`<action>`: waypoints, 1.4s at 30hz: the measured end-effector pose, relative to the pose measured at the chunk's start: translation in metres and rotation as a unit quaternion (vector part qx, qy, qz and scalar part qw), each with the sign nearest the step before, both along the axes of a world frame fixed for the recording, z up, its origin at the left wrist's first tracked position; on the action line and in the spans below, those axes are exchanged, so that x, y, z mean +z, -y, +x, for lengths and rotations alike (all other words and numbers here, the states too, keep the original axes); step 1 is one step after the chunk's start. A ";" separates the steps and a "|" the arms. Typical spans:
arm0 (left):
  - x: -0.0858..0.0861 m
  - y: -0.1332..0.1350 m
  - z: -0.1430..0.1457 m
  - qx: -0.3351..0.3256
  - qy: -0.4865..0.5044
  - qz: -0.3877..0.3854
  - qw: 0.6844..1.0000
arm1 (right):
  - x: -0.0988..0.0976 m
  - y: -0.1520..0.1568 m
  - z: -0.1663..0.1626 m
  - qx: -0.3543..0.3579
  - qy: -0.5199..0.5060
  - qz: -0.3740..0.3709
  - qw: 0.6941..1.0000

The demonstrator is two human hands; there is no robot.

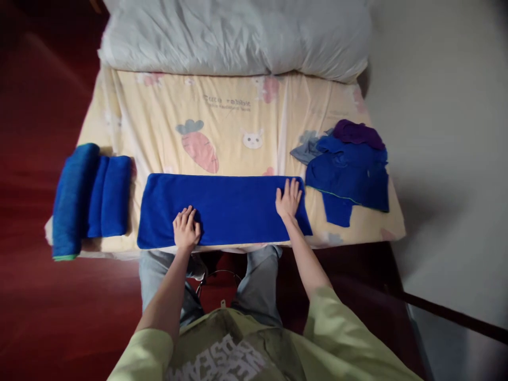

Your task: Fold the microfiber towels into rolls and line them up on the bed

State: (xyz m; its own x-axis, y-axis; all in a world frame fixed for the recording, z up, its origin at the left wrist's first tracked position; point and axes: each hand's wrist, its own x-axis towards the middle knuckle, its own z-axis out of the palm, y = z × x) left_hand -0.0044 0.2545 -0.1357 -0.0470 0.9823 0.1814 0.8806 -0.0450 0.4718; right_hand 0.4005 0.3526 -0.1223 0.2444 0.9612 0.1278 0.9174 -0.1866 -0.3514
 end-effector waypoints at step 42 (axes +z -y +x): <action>0.017 0.002 -0.078 0.115 -0.091 -0.045 0.988 | -0.022 0.148 0.030 -0.070 0.117 -0.052 0.989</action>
State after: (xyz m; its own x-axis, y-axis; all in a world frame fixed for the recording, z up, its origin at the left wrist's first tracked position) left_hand -0.0821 0.2521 -0.1185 -0.2453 0.9621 0.1194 0.9334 0.2011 0.2972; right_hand 0.4308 0.2049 -0.1445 0.3508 0.9313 0.0984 0.9343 -0.3409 -0.1048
